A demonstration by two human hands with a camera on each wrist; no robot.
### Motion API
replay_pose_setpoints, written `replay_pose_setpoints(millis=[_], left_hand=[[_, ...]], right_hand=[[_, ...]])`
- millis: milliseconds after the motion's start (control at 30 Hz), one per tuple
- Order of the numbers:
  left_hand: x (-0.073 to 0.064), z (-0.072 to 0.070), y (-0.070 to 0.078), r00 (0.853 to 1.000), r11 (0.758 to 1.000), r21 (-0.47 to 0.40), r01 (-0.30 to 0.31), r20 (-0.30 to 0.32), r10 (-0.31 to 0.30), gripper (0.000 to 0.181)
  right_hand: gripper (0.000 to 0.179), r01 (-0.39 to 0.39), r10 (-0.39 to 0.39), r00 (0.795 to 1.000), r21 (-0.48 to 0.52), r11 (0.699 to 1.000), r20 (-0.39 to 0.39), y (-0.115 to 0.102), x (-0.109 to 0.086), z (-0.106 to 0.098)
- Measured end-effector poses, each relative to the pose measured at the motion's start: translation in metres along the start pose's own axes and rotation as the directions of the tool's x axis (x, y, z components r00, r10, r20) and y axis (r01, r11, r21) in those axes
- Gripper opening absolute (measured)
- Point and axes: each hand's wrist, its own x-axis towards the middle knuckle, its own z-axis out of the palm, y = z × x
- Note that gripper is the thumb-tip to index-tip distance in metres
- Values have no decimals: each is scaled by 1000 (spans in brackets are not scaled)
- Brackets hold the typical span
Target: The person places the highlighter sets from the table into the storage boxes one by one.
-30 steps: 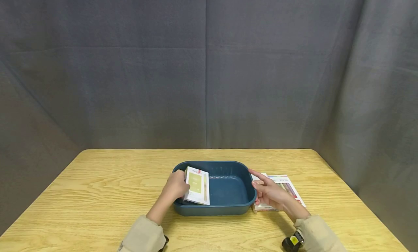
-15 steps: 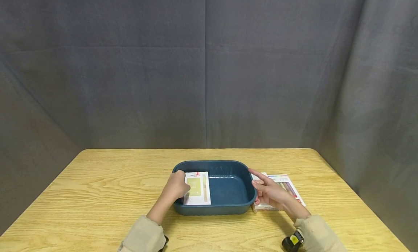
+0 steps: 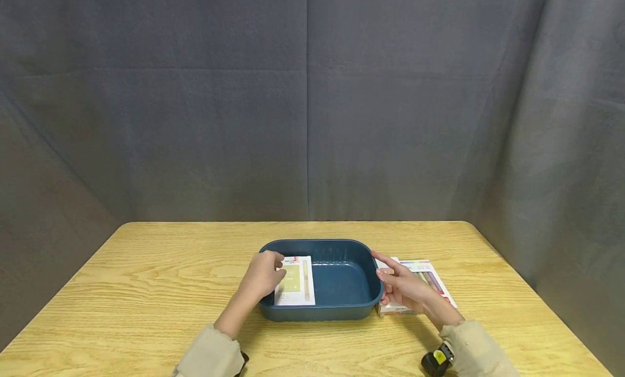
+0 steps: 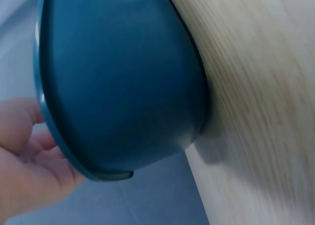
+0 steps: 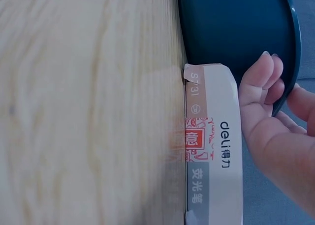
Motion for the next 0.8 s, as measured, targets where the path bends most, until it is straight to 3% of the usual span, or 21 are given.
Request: replay_pose_setpoints(millis=[133,267,500,800], left_hand=[[-1,-3,-3,996,997,30,-65,-67,67,24],[-1,-8,-5,996,998,25,-52,-75,54,29],[-3,-18,-12,1000,1000,9,-14,13,14,44],[-7,-33,-17,991,1000,0,13,130,-13,61]], right_hand=[[58,0,0,1000,-6,1000,0,0,0,0],[59,-8,8,1000,-15,1000,-10,1,0,-1],[59,0,0,1000,-15,1000,7,1,1,-2],[63,-6,6,1000,-55,998,6,-2,0,-4]])
